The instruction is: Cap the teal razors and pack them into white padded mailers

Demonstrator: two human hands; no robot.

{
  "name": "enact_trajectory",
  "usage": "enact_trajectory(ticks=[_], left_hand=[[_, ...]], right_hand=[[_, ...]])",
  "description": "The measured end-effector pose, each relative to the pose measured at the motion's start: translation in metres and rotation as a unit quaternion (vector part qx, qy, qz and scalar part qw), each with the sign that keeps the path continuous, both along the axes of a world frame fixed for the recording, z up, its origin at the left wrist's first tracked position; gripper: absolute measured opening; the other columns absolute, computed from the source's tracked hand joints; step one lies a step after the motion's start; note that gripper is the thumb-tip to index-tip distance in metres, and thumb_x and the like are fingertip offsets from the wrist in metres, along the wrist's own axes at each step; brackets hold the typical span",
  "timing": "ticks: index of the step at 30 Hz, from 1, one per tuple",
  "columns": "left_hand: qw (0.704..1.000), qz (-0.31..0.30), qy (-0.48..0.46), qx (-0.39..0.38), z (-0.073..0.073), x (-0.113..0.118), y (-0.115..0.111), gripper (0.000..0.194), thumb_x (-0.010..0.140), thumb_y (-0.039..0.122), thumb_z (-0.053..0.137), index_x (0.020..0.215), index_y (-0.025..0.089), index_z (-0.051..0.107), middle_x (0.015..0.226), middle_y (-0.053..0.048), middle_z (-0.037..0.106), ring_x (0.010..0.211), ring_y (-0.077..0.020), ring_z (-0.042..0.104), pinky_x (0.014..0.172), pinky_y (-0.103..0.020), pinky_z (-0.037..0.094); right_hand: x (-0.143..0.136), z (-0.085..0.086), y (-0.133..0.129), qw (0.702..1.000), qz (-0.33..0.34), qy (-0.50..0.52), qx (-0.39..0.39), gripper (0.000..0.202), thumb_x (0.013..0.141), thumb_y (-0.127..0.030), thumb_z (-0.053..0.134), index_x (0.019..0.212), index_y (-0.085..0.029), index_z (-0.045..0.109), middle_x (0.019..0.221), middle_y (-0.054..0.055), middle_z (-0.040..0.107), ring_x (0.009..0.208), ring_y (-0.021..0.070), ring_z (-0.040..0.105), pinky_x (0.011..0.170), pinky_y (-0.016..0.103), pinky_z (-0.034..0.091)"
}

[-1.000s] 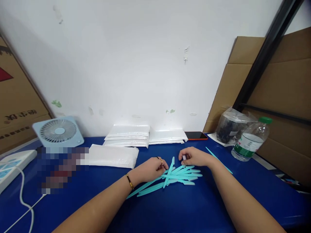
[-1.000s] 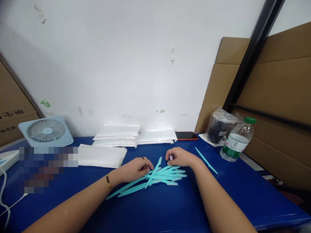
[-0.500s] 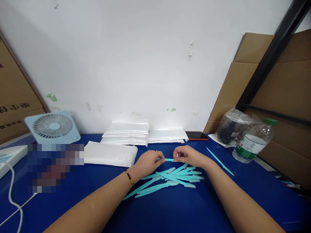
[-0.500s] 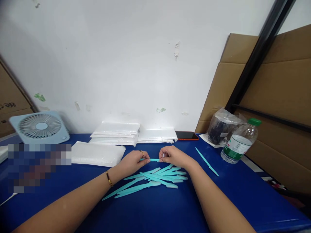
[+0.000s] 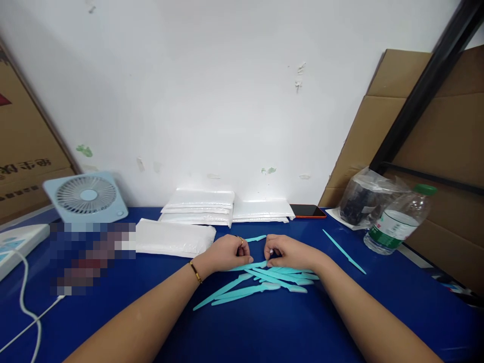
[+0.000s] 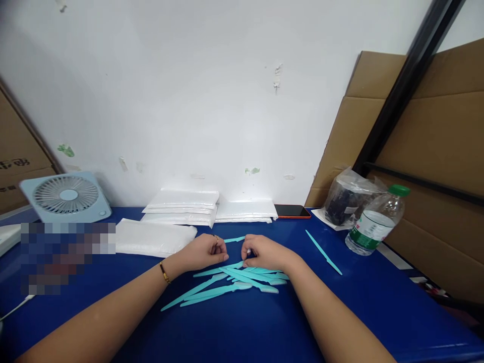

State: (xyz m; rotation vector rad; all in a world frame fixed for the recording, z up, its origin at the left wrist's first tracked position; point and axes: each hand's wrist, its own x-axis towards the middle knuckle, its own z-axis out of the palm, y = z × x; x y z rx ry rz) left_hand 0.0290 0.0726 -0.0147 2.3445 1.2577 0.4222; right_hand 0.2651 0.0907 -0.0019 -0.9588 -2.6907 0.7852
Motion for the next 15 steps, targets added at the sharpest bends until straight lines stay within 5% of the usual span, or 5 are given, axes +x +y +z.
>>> enact_trajectory(ticks=[5,11,15], left_hand=[[1.0,-0.027,0.007,0.001,0.002,0.002,-0.003,0.029,0.074,0.048,0.056,0.075,0.02,0.065,0.068,0.002,0.062,0.061,-0.0117,0.052,0.052,-0.021,0.032],[0.995,0.042,0.025,0.09,0.0,0.007,0.007,0.023,0.078,0.041,0.055,0.072,0.022,0.065,0.075,-0.001,0.064,0.072,-0.0161,0.056,0.066,-0.025,0.039],[0.986,0.076,0.021,0.147,-0.007,0.003,0.011,0.03,0.079,0.039,0.056,0.104,0.025,0.062,0.106,-0.003,0.062,0.097,-0.0218,0.054,0.084,-0.032,0.04]], right_hand=[[-0.003,-0.003,0.0,1.0,-0.024,-0.013,-0.011,0.017,0.076,-0.034,0.06,0.08,-0.018,0.06,0.085,0.002,0.053,0.067,0.011,0.05,0.056,0.021,0.039],[0.024,-0.003,0.017,0.995,-0.092,-0.005,0.042,0.016,0.074,-0.033,0.061,0.073,-0.017,0.06,0.081,0.003,0.055,0.068,0.0128,0.05,0.058,0.023,0.038],[0.045,-0.004,0.028,0.987,-0.156,-0.012,0.046,0.021,0.068,-0.036,0.067,0.076,-0.017,0.062,0.08,0.003,0.056,0.068,0.0137,0.05,0.058,0.023,0.038]])
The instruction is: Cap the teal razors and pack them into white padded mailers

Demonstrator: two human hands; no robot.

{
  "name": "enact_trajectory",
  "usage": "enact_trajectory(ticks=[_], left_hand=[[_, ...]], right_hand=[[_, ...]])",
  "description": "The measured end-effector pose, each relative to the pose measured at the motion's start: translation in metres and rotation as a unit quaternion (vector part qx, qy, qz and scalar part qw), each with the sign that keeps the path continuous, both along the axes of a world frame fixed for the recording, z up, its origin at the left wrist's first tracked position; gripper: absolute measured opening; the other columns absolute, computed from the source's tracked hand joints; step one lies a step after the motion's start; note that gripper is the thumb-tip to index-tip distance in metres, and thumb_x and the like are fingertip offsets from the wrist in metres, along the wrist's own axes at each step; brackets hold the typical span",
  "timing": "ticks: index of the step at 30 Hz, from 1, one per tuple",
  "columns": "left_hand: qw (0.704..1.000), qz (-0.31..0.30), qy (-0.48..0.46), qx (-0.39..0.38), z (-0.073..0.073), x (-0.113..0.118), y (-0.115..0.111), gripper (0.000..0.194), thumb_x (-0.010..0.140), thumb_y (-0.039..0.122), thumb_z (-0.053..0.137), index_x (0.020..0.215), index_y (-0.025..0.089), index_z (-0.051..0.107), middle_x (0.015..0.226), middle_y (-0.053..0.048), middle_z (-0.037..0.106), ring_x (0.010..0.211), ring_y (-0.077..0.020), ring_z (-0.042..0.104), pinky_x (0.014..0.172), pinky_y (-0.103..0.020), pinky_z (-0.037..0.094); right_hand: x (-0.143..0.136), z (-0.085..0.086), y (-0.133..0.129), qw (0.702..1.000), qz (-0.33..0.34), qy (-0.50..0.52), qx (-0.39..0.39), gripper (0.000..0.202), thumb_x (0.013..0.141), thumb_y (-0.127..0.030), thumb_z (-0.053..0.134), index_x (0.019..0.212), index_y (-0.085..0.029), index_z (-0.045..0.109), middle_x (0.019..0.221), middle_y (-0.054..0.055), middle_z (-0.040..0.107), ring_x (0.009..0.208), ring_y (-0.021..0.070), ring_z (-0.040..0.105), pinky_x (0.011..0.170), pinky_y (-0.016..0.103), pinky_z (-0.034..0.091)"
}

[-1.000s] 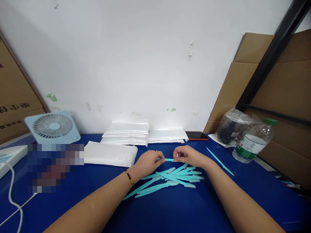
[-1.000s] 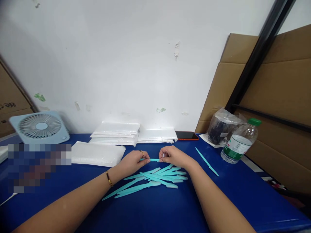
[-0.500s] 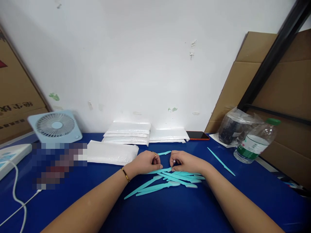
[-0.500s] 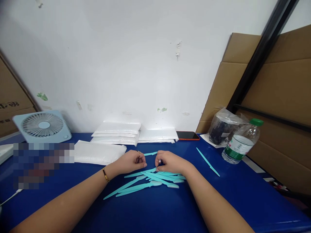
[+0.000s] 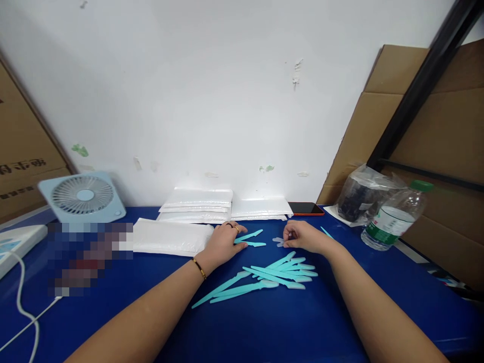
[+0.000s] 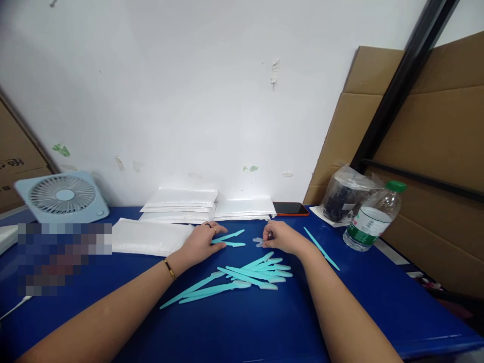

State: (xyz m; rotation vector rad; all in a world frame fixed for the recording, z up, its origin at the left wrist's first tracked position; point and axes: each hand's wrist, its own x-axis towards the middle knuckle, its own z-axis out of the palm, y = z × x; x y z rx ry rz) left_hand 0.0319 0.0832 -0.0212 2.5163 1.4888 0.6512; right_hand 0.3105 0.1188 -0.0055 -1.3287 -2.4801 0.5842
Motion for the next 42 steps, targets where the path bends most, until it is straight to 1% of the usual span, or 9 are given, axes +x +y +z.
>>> enact_trajectory(ticks=[3,7,12,19,23,28,33,38,42], left_hand=[[0.998,-0.047,0.015,0.024,-0.007,-0.001,-0.002,0.037,0.086,0.032,0.045,0.122,0.025,0.051,0.125,-0.003,0.053,0.11,-0.0201,0.049,0.094,-0.032,0.037],[0.993,-0.105,0.056,0.003,-0.013,0.001,-0.003,0.035,0.092,0.027,0.031,0.115,0.024,0.058,0.121,-0.003,0.057,0.111,-0.017,0.051,0.096,-0.03,0.037],[0.995,-0.085,0.047,0.0,-0.014,0.003,0.002,0.037,0.093,0.029,0.03,0.117,0.023,0.056,0.123,-0.003,0.055,0.115,-0.0178,0.048,0.099,-0.032,0.034],[0.994,-0.108,0.015,-0.002,-0.013,0.003,-0.004,0.035,0.092,0.033,0.034,0.122,0.03,0.052,0.127,0.0,0.052,0.111,-0.0199,0.043,0.094,-0.035,0.035],[0.994,-0.106,-0.036,-0.021,-0.013,0.004,-0.004,0.029,0.089,0.028,0.04,0.108,0.027,0.062,0.113,-0.001,0.06,0.1,-0.0176,0.049,0.09,-0.031,0.037],[0.99,-0.047,-0.113,-0.065,-0.013,0.005,-0.002,0.025,0.082,0.031,0.052,0.104,0.024,0.062,0.104,-0.001,0.061,0.093,-0.0167,0.053,0.083,-0.027,0.042],[0.985,-0.014,-0.169,-0.036,-0.004,0.004,-0.007,0.039,0.092,0.039,0.031,0.093,0.019,0.065,0.096,-0.004,0.064,0.092,-0.0167,0.054,0.085,-0.029,0.041],[0.992,-0.042,-0.103,-0.065,0.002,0.005,-0.009,0.03,0.087,0.041,0.042,0.09,0.023,0.066,0.091,0.001,0.066,0.086,-0.0161,0.056,0.08,-0.027,0.041],[0.997,-0.02,-0.058,-0.042,-0.001,0.004,-0.003,0.024,0.086,0.035,0.044,0.083,0.023,0.065,0.087,0.002,0.067,0.084,-0.0167,0.056,0.08,-0.029,0.039]], right_hand=[[0.002,-0.002,0.003,1.0,-0.003,0.024,0.009,0.034,0.065,-0.039,0.068,0.093,-0.02,0.063,0.09,0.004,0.056,0.067,0.0127,0.05,0.059,0.024,0.039],[-0.003,-0.01,0.01,1.0,0.01,0.027,0.003,0.027,0.07,-0.039,0.064,0.088,-0.02,0.069,0.083,0.003,0.058,0.064,0.0122,0.049,0.06,0.025,0.038],[0.005,-0.013,0.015,0.997,-0.06,0.021,0.039,0.024,0.069,-0.037,0.064,0.086,-0.02,0.069,0.081,0.004,0.058,0.067,0.0141,0.051,0.062,0.026,0.039],[0.011,0.01,-0.007,0.992,0.086,-0.007,-0.087,0.026,0.066,-0.039,0.068,0.083,-0.019,0.069,0.082,0.003,0.056,0.068,0.0137,0.051,0.059,0.024,0.04],[0.007,0.008,-0.009,0.988,0.1,-0.038,-0.111,0.024,0.066,-0.038,0.068,0.078,-0.017,0.067,0.081,0.002,0.056,0.063,0.0115,0.048,0.055,0.022,0.037],[0.004,0.004,-0.009,0.982,0.112,-0.044,-0.146,0.026,0.066,-0.04,0.067,0.077,-0.016,0.064,0.066,-0.001,0.054,0.056,0.0098,0.045,0.052,0.021,0.034],[-0.004,0.005,-0.013,0.987,0.082,0.004,-0.14,0.028,0.069,-0.043,0.063,0.077,-0.016,0.061,0.059,-0.003,0.05,0.053,0.0094,0.042,0.05,0.021,0.032],[-0.021,0.0,-0.014,0.987,0.037,0.09,-0.127,0.029,0.071,-0.043,0.06,0.078,-0.016,0.058,0.057,-0.003,0.049,0.053,0.0102,0.047,0.052,0.022,0.037],[-0.022,-0.006,-0.007,0.985,0.038,0.103,-0.132,0.027,0.071,-0.042,0.061,0.077,-0.016,0.058,0.058,-0.002,0.053,0.054,0.0108,0.051,0.053,0.022,0.039]])
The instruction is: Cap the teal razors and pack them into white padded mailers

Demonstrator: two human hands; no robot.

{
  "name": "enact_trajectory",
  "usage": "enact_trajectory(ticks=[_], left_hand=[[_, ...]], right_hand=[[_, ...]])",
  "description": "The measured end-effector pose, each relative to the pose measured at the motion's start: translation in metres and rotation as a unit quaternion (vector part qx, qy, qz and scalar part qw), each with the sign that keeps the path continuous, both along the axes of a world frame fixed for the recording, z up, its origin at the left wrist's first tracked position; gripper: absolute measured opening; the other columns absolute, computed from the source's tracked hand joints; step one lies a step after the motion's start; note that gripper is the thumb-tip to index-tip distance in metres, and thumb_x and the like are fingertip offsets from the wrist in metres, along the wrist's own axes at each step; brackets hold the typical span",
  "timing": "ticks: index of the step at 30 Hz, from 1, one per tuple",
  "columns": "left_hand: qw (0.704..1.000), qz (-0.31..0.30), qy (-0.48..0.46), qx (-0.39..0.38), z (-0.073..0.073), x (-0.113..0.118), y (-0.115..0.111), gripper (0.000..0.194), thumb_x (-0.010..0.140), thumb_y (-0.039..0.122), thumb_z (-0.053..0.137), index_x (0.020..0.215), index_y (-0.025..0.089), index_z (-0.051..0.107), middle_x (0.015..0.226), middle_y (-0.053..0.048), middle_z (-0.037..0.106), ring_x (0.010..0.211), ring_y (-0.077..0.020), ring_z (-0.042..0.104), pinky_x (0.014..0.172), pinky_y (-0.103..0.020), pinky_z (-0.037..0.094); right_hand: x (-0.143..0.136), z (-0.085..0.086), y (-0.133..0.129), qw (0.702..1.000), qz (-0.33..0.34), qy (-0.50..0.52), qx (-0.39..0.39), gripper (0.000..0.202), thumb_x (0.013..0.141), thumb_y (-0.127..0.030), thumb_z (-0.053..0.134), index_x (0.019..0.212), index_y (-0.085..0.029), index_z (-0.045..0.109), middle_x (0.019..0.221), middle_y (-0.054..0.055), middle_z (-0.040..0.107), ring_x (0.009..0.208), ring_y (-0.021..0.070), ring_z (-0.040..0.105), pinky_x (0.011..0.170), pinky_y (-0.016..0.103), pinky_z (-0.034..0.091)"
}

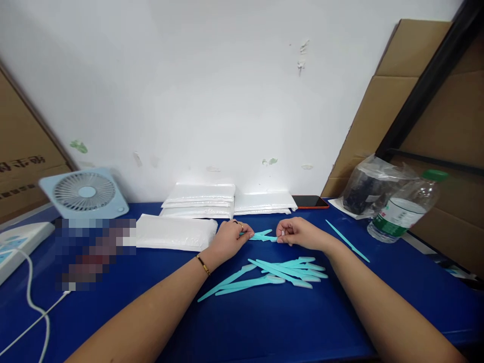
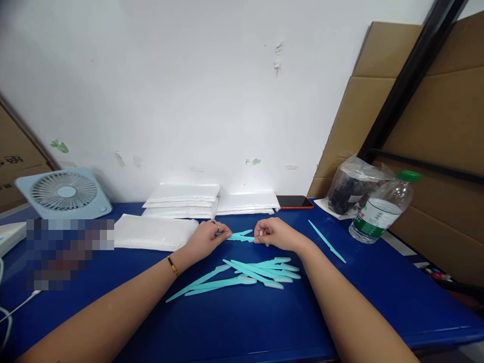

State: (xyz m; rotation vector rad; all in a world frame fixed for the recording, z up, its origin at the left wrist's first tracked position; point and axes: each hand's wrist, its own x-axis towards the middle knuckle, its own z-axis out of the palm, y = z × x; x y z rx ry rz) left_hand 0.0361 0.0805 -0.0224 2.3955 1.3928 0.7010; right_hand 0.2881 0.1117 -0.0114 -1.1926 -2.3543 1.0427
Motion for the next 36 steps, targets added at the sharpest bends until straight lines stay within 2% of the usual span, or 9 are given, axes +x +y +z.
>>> enact_trajectory(ticks=[4,7,10,13,19,24,28,32,36], left_hand=[[0.998,0.054,0.015,0.021,-0.003,-0.006,0.006,0.025,0.086,0.035,0.043,0.079,0.021,0.064,0.087,0.0,0.065,0.085,-0.0183,0.054,0.078,-0.03,0.04],[0.998,0.06,0.007,0.014,-0.007,-0.009,0.007,0.022,0.083,0.035,0.048,0.093,0.023,0.064,0.097,-0.002,0.062,0.09,-0.0187,0.054,0.077,-0.029,0.042],[0.999,0.037,0.012,0.021,-0.01,-0.01,0.005,0.027,0.082,0.035,0.05,0.106,0.026,0.061,0.105,-0.002,0.059,0.096,-0.0196,0.051,0.082,-0.029,0.041],[0.999,0.017,0.023,0.023,-0.012,-0.009,0.004,0.024,0.083,0.037,0.048,0.098,0.026,0.065,0.1,-0.003,0.06,0.095,-0.02,0.051,0.084,-0.03,0.04],[0.997,0.031,-0.008,0.065,-0.003,-0.007,-0.002,0.028,0.085,0.038,0.048,0.106,0.025,0.06,0.102,-0.003,0.059,0.096,-0.0192,0.051,0.084,-0.031,0.04],[0.996,-0.057,0.027,0.058,0.006,0.002,-0.016,0.026,0.086,0.042,0.045,0.097,0.026,0.063,0.091,0.001,0.064,0.092,-0.0174,0.053,0.081,-0.031,0.036],[0.992,-0.08,0.083,0.044,0.006,0.009,-0.018,0.017,0.084,0.036,0.051,0.085,0.025,0.065,0.083,0.002,0.066,0.086,-0.0176,0.054,0.074,-0.031,0.034],[0.994,-0.048,0.088,0.046,0.005,0.008,-0.011,0.018,0.085,0.031,0.049,0.078,0.024,0.064,0.081,0.003,0.066,0.084,-0.0168,0.054,0.075,-0.031,0.034],[0.994,0.036,0.087,0.048,0.01,-0.003,-0.002,0.02,0.084,0.035,0.047,0.083,0.024,0.064,0.085,0.001,0.066,0.086,-0.0189,0.054,0.076,-0.031,0.037]], right_hand=[[0.015,0.001,0.008,0.999,-0.04,-0.021,0.005,0.028,0.068,-0.042,0.063,0.075,-0.015,0.059,0.058,-0.001,0.055,0.053,0.0117,0.053,0.052,0.022,0.039],[0.029,0.011,0.005,0.998,-0.052,-0.032,0.001,0.03,0.068,-0.043,0.063,0.08,-0.015,0.061,0.065,0.001,0.059,0.055,0.0123,0.054,0.053,0.023,0.041],[0.04,0.024,-0.004,0.997,-0.005,-0.075,0.0,0.027,0.066,-0.041,0.065,0.079,-0.017,0.065,0.067,0.002,0.06,0.055,0.0121,0.052,0.052,0.023,0.04],[0.044,0.029,-0.012,0.988,0.041,-0.148,-0.018,0.024,0.06,-0.035,0.07,0.078,-0.018,0.068,0.063,0.0,0.059,0.057,0.0131,0.052,0.05,0.022,0.038],[0.031,0.018,-0.012,0.982,0.068,-0.178,-0.01,0.015,0.062,-0.022,0.062,0.076,-0.017,0.066,0.063,0.0,0.058,0.056,0.0116,0.051,0.049,0.02,0.036],[0.006,0.011,-0.015,0.988,0.07,-0.127,0.045,0.009,0.064,-0.019,0.056,0.072,-0.016,0.059,0.062,-0.002,0.053,0.054,0.0089,0.045,0.049,0.019,0.035],[-0.004,0.013,-0.019,0.993,0.062,-0.089,0.054,0.01,0.07,-0.023,0.053,0.077,-0.017,0.057,0.061,-0.003,0.051,0.053,0.0087,0.045,0.049,0.018,0.035],[0.003,0.015,-0.015,0.994,0.057,-0.071,0.059,0.008,0.069,-0.02,0.054,0.076,-0.017,0.057,0.062,-0.003,0.052,0.055,0.0087,0.046,0.051,0.019,0.036],[0.019,0.012,-0.003,0.994,-0.011,-0.084,0.073,0.011,0.069,-0.025,0.056,0.075,-0.016,0.059,0.064,-0.001,0.055,0.058,0.0107,0.049,0.053,0.02,0.036]])
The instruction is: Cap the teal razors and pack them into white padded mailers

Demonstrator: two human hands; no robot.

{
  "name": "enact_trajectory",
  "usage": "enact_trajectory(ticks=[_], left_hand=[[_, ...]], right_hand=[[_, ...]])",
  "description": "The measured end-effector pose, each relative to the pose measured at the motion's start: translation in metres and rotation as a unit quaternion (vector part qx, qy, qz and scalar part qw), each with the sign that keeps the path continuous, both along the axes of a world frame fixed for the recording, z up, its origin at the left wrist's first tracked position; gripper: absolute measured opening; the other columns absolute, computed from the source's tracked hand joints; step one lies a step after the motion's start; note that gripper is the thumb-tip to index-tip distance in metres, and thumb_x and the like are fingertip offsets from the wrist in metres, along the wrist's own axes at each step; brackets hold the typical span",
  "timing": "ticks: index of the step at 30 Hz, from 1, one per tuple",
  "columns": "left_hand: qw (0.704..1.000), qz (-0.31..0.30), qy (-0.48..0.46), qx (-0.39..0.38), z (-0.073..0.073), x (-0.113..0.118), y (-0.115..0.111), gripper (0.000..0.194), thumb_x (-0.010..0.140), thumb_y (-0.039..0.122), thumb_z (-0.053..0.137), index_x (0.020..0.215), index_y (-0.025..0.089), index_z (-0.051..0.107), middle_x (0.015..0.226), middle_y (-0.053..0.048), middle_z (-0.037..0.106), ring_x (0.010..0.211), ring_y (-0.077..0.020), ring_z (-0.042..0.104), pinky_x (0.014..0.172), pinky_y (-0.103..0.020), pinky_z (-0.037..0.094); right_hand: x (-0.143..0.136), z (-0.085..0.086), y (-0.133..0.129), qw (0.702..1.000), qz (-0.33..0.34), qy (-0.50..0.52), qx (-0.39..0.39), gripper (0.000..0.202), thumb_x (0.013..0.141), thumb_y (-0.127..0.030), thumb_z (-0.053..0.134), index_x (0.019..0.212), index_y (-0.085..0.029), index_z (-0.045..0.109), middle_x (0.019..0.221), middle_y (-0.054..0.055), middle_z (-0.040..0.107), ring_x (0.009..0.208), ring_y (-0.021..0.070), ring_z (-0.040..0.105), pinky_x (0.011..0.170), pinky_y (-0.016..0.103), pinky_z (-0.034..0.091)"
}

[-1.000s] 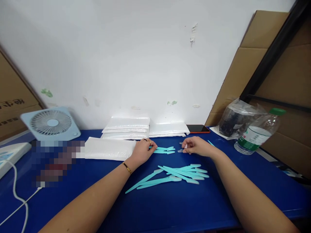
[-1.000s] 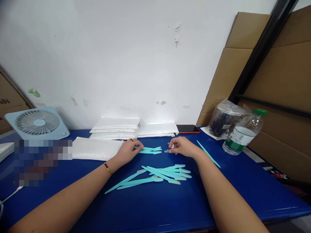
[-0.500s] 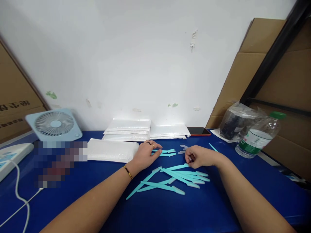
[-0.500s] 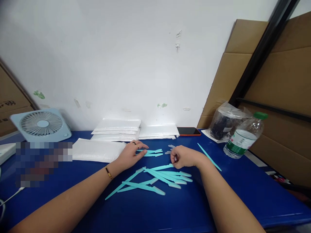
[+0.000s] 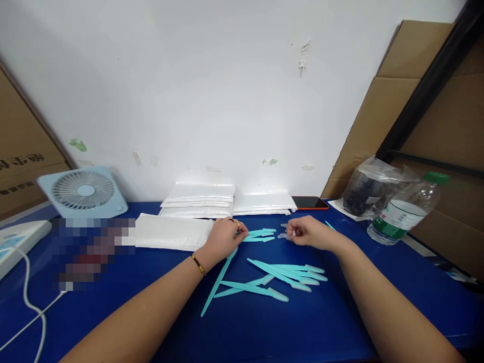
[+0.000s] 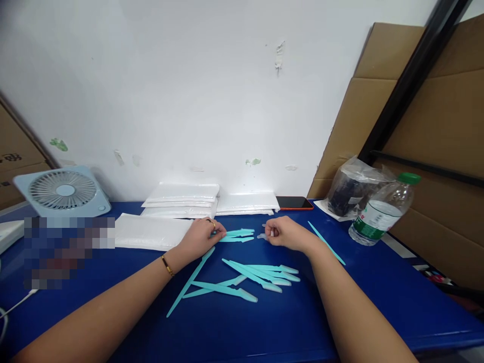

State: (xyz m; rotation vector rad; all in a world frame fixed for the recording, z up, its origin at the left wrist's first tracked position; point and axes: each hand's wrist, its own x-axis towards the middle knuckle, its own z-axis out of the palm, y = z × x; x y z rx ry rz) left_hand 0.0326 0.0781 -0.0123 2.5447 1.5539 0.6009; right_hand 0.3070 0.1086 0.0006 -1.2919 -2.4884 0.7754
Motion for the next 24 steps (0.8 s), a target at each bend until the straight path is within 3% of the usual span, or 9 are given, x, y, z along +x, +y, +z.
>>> enact_trajectory(ticks=[3,5,9,13,16,19,24], left_hand=[[0.996,0.092,0.014,-0.017,0.014,-0.011,-0.005,0.032,0.078,0.046,0.052,0.096,0.021,0.06,0.086,-0.003,0.064,0.083,-0.0208,0.056,0.068,-0.03,0.041],[0.987,0.133,0.066,-0.066,0.026,-0.016,-0.017,0.038,0.075,0.052,0.05,0.09,0.019,0.061,0.081,-0.006,0.063,0.074,-0.0215,0.058,0.06,-0.029,0.041],[0.958,0.097,0.214,-0.166,0.044,-0.018,-0.047,0.029,0.064,0.047,0.059,0.068,0.019,0.062,0.074,-0.007,0.063,0.066,-0.0241,0.059,0.054,-0.031,0.04],[0.96,0.069,0.223,-0.155,0.037,-0.013,-0.052,0.008,0.065,0.026,0.057,0.067,0.02,0.061,0.074,-0.005,0.064,0.067,-0.022,0.059,0.053,-0.028,0.039],[0.976,0.069,0.171,-0.118,0.026,-0.01,-0.039,0.011,0.071,0.021,0.05,0.069,0.021,0.06,0.072,-0.002,0.064,0.065,-0.0183,0.058,0.052,-0.026,0.037],[0.99,0.025,0.119,-0.077,0.018,-0.005,-0.029,0.012,0.077,0.022,0.047,0.073,0.021,0.059,0.074,-0.001,0.063,0.067,-0.0162,0.056,0.055,-0.024,0.037],[0.997,-0.033,0.073,-0.022,0.011,0.01,-0.02,0.011,0.081,0.023,0.049,0.08,0.022,0.06,0.08,0.0,0.064,0.078,-0.0169,0.055,0.067,-0.026,0.04]], right_hand=[[0.007,-0.002,0.006,0.999,-0.049,-0.018,0.014,0.017,0.067,-0.03,0.06,0.078,-0.016,0.061,0.067,0.001,0.059,0.059,0.0126,0.052,0.053,0.021,0.037],[0.007,-0.001,0.006,0.998,-0.061,-0.016,0.032,0.017,0.067,-0.028,0.06,0.08,-0.017,0.062,0.068,0.002,0.059,0.059,0.0127,0.052,0.052,0.021,0.037],[0.003,0.004,-0.002,0.995,-0.054,0.015,0.077,0.014,0.072,-0.022,0.053,0.08,-0.018,0.063,0.069,0.002,0.06,0.059,0.012,0.052,0.054,0.022,0.038],[-0.014,0.009,-0.013,0.995,-0.026,0.032,0.09,0.018,0.077,-0.028,0.051,0.082,-0.018,0.065,0.073,0.003,0.062,0.061,0.0123,0.053,0.056,0.023,0.038],[-0.034,0.008,-0.022,0.995,0.003,0.06,0.081,0.023,0.08,-0.035,0.051,0.089,-0.019,0.065,0.081,0.004,0.063,0.066,0.0133,0.055,0.059,0.023,0.04],[-0.052,0.004,-0.03,0.995,0.026,0.061,0.077,0.03,0.079,-0.043,0.055,0.098,-0.021,0.064,0.081,0.003,0.064,0.065,0.0135,0.054,0.057,0.023,0.038],[-0.051,0.001,-0.026,0.993,0.054,-0.003,0.11,0.017,0.077,-0.034,0.058,0.078,-0.019,0.066,0.07,0.002,0.061,0.062,0.0125,0.052,0.055,0.022,0.034]])
